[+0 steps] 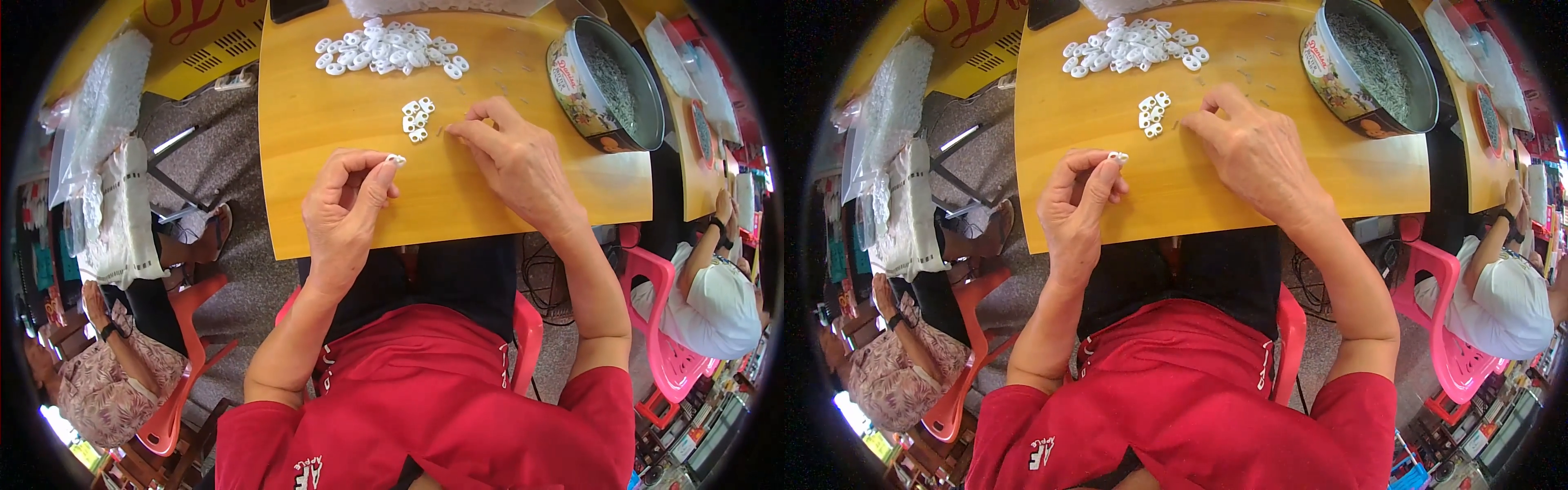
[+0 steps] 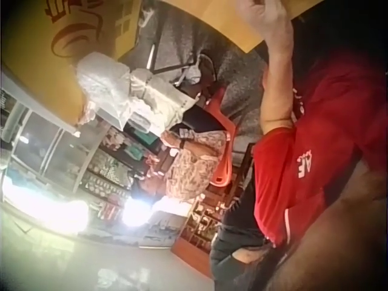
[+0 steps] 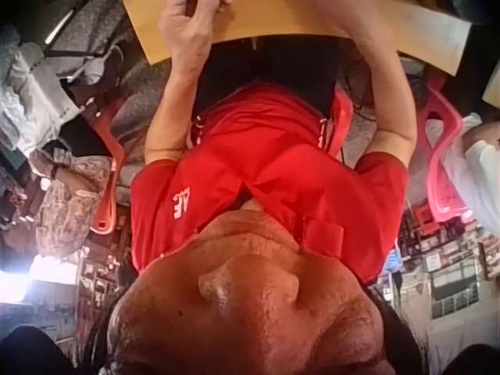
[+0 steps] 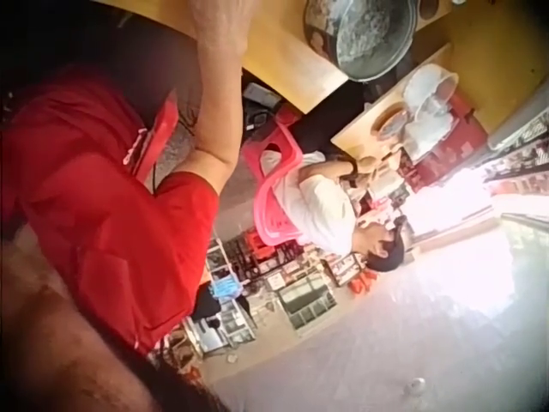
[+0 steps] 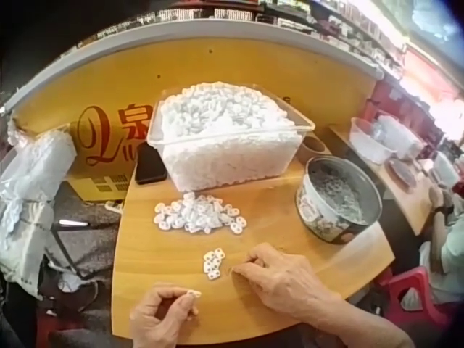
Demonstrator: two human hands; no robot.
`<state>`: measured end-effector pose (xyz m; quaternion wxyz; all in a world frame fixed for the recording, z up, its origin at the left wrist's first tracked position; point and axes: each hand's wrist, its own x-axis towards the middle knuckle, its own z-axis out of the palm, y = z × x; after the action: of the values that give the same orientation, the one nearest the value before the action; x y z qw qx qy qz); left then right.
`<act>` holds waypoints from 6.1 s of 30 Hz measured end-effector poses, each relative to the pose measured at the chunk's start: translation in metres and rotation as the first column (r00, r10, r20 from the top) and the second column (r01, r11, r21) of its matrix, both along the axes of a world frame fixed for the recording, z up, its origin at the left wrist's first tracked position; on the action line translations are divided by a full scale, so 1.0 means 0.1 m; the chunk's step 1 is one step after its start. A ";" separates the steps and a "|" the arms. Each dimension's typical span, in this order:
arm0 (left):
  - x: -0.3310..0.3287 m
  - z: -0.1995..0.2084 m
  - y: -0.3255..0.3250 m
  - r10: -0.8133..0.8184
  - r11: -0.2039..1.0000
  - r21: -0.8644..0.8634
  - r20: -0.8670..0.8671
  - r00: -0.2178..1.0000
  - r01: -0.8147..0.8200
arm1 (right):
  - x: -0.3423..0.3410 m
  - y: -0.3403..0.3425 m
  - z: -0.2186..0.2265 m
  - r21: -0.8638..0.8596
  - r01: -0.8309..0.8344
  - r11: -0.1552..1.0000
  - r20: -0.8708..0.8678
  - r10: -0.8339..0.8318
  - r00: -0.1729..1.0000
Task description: Assembling white plastic parts by inserting small metal pins into the holes by hand.
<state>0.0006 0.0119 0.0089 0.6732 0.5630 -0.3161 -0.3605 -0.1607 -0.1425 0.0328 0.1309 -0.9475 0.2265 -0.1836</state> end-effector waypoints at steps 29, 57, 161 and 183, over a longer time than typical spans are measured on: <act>0.03 -0.08 0.00 -0.014 0.999 -0.033 -0.021 1.000 0.014 | -0.13 0.01 0.01 0.146 0.024 0.989 0.123 -0.042 0.992; -0.19 0.24 0.08 -0.231 0.969 -0.147 -0.251 0.940 0.199 | -0.07 0.49 0.32 0.873 -0.242 0.424 0.358 -0.218 0.908; -0.38 0.48 0.26 -0.417 0.907 -0.004 -0.142 0.898 0.421 | -0.49 0.64 0.66 -0.034 -0.242 0.970 0.157 0.244 0.957; -0.46 0.31 0.17 -0.356 0.934 0.079 0.076 0.932 0.350 | -0.52 0.55 0.42 0.320 -0.293 0.901 0.168 0.251 0.953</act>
<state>-0.0451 0.0285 0.0397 0.5645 0.5337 -0.4300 -0.4600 -0.2129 -0.0877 0.0745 0.3312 -0.9196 0.1118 -0.1793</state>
